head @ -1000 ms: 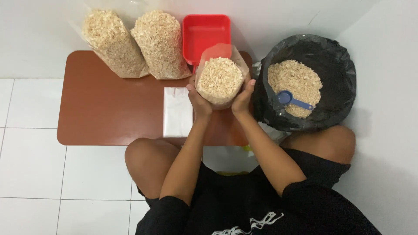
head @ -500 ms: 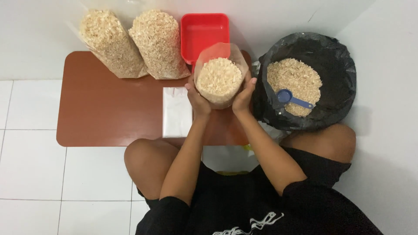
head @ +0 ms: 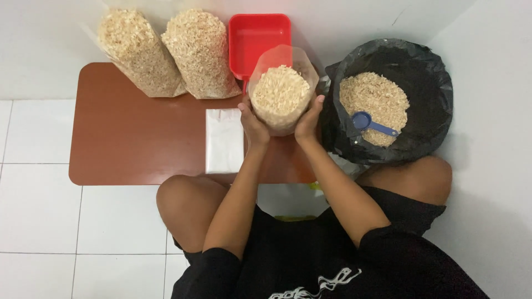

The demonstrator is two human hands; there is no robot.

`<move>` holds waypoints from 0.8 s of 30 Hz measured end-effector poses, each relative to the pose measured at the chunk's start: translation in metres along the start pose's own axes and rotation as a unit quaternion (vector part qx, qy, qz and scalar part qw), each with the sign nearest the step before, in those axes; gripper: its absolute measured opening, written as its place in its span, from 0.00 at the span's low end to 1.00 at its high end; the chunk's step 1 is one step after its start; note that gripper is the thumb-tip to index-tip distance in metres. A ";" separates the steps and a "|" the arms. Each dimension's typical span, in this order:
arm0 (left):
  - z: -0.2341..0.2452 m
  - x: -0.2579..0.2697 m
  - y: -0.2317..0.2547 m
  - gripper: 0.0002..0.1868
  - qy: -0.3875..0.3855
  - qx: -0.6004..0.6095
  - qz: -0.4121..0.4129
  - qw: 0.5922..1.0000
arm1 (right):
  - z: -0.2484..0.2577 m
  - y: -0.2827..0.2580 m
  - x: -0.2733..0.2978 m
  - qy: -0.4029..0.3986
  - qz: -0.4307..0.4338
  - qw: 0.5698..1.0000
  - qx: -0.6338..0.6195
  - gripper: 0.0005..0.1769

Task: Scooping wood shavings into small plastic bags and weighing them on a scale.

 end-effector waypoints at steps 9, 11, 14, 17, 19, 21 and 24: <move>-0.001 0.005 0.013 0.37 -0.020 -0.026 -0.003 0.999 | 0.001 -0.007 -0.004 -0.014 0.002 1.000 0.005 0.48; 0.001 0.007 0.022 0.37 -0.019 -0.035 -0.011 0.999 | 0.006 -0.007 -0.004 -0.035 0.004 0.999 0.018 0.49; 0.005 0.005 0.015 0.38 -0.021 -0.044 -0.021 0.999 | 0.014 -0.005 0.002 -0.075 0.002 0.996 0.048 0.51; 0.015 0.001 -0.017 0.38 -0.015 -0.036 -0.013 0.999 | 0.027 0.015 0.007 -0.122 0.019 0.990 0.075 0.47; 0.017 -0.002 -0.032 0.38 -0.007 -0.028 -0.006 1.000 | 0.032 0.025 0.006 -0.148 0.042 0.985 0.085 0.42; 0.018 0.001 -0.038 0.36 -0.001 -0.029 -0.003 1.000 | 0.034 0.031 0.013 -0.173 0.046 0.979 0.101 0.39; 0.022 0.007 -0.036 0.37 -0.024 -0.086 -0.001 0.996 | 0.028 0.028 0.015 -0.205 0.054 0.971 0.109 0.45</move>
Point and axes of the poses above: each hand's wrist, its own x-axis away from the middle knuckle, its own z-axis out of the back of the hand, y = z × x, the point moved 7 cm from there along -x, towards the middle knuckle, and after that the axes turned 6 degrees about z, right-handed, at the moved point
